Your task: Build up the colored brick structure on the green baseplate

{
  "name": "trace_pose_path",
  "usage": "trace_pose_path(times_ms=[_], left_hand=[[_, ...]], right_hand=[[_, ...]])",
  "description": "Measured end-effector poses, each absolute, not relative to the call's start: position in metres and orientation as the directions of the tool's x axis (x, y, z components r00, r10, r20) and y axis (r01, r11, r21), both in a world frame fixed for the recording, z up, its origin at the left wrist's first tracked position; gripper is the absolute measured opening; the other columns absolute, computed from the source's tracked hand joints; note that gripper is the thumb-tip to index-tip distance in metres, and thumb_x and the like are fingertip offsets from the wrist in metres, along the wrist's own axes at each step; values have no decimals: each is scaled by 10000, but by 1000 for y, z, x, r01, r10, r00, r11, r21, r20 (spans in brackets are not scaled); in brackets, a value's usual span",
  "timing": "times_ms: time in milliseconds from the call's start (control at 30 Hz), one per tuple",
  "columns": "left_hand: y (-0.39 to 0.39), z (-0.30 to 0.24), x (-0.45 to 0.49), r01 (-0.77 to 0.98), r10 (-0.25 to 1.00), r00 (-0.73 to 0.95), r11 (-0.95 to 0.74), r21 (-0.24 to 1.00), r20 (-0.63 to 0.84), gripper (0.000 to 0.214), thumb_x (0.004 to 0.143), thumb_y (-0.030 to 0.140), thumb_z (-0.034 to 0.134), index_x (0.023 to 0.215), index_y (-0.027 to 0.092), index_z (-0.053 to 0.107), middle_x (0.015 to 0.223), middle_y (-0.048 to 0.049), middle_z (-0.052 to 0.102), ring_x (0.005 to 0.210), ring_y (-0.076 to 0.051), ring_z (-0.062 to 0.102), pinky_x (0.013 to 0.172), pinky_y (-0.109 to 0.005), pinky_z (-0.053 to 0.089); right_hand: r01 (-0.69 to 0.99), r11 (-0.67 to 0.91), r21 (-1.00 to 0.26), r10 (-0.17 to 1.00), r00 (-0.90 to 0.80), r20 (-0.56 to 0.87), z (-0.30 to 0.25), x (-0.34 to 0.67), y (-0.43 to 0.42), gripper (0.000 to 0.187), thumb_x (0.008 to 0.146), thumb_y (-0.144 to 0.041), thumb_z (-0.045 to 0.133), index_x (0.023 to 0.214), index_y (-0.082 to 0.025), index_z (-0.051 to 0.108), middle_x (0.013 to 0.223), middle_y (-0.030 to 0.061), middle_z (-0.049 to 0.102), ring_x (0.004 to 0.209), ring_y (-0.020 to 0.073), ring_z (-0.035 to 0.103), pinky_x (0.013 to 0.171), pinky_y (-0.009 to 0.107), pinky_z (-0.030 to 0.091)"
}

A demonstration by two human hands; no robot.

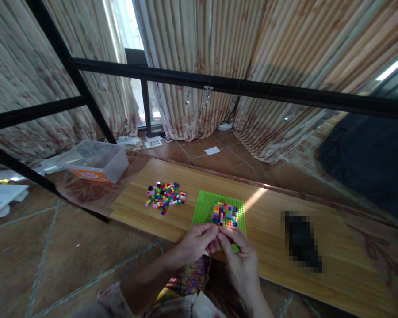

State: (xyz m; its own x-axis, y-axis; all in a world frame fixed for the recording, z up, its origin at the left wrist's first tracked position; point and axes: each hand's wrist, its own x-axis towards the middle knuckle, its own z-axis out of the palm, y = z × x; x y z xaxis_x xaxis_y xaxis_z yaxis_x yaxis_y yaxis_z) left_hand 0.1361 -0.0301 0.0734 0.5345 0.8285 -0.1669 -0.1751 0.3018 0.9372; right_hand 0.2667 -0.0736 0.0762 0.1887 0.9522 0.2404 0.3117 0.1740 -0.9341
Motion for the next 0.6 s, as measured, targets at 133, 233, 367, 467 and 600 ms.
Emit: trace_pose_path(times_ms=[133,233,367,467,600], left_hand=[[-26,71,140,-179,833,541,251,951,-117,540,845,647,449,722,136,571,599,-5,552,497,-80,457,516,-213,375],[-22,66,137,-113,861,504,146,983,-70,491,895,582,413,776,140,590,640,-10,566,556,-96,482,557,-219,393],[-17,53,124,99,938,347,-5,995,-29,354,923,457,427,921,159,617,711,-4,583,654,-121,520,611,-225,409],[-13,41,112,258,963,268,-66,964,-6,259,897,376,479,964,170,620,730,-1,586,664,-129,523,601,-225,400],[-9,33,103,356,956,288,-155,921,50,192,884,295,481,931,183,630,750,-5,601,698,-137,542,632,-227,409]], right_hand=[[380,197,-904,940,190,285,76,273,-66,197,853,-369,595,919,-244,732,928,44,675,855,176,633,735,286,507],[475,200,-857,924,199,326,74,281,-54,217,858,-393,578,898,-239,726,937,45,679,856,179,638,741,296,504],[697,146,-702,895,209,394,70,295,-29,280,872,-436,538,862,-233,731,937,56,678,823,191,634,737,328,490],[813,166,-558,889,121,441,67,303,-14,296,894,-422,507,883,-236,737,945,63,671,871,203,607,769,349,476],[873,250,-419,860,-1,511,60,306,-3,275,905,-380,504,897,-243,742,914,68,648,890,206,562,787,359,462]])
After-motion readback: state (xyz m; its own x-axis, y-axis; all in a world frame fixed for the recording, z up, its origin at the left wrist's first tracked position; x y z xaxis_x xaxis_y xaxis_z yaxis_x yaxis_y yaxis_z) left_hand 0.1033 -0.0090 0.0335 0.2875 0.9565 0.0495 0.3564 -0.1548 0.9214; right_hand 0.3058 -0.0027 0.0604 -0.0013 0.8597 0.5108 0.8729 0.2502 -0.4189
